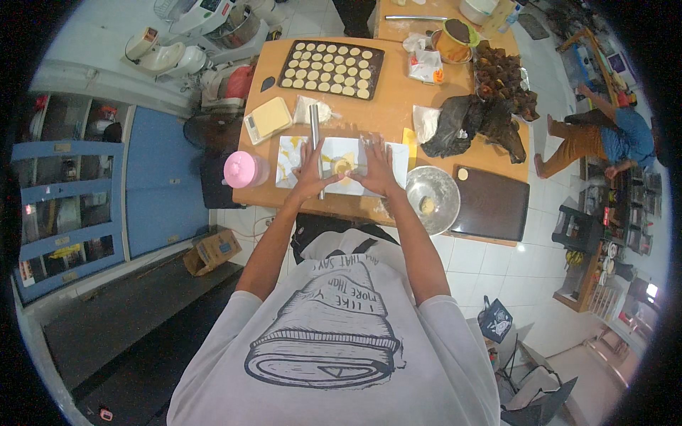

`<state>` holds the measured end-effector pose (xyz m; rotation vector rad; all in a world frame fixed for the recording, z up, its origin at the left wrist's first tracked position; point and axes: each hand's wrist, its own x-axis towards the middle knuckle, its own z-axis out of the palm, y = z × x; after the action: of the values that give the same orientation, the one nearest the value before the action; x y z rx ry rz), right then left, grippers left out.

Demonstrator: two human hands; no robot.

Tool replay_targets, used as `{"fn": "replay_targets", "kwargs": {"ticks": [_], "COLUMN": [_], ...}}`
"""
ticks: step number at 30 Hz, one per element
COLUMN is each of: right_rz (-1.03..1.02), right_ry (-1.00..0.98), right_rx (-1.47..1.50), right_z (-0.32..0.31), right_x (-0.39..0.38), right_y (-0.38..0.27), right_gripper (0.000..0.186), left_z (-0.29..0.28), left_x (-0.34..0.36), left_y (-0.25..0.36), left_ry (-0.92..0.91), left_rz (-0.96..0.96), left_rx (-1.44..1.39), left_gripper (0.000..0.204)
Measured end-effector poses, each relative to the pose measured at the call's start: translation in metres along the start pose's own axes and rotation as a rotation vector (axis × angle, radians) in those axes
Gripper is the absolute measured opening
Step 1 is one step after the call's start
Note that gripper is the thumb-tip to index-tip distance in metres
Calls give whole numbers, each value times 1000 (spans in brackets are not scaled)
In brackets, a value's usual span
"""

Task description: The person uses a rolling pin to flatten pieces of dough on a board, then rolls small portions into balls by hand and places them onto a baking tray.

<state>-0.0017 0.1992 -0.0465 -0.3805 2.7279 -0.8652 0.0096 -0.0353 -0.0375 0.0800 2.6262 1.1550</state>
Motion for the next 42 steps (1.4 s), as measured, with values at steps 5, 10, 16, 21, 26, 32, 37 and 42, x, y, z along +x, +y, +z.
{"fn": "replay_targets", "kwargs": {"ticks": [5,10,16,21,26,32,37,42], "right_rz": [-19,-30,4,25,0,39,81,81], "right_ry": [33,6,5,42,48,81,105,124], "right_rx": [1,2,-24,0,-26,6,-88,-96], "right_z": [2,3,-2,4,4,8,12,12], "right_x": [-1,0,-1,1,1,2,2,1], "right_y": [2,-4,-1,-1,-4,-1,-6,-9], "right_gripper": [113,115,110,106,102,94,90,84], "left_z": [0,-3,-3,-3,0,5,6,10], "left_x": [1,-5,0,0,1,7,2,4], "left_y": [0,-8,1,1,-10,-8,-6,-4], "left_ry": [16,42,22,28,63,24,69,78], "left_rz": [44,92,92,97,125,-5,45,13], "left_rx": [-3,10,16,7,41,44,61,126], "left_gripper": [125,122,118,108,102,90,87,88]}}
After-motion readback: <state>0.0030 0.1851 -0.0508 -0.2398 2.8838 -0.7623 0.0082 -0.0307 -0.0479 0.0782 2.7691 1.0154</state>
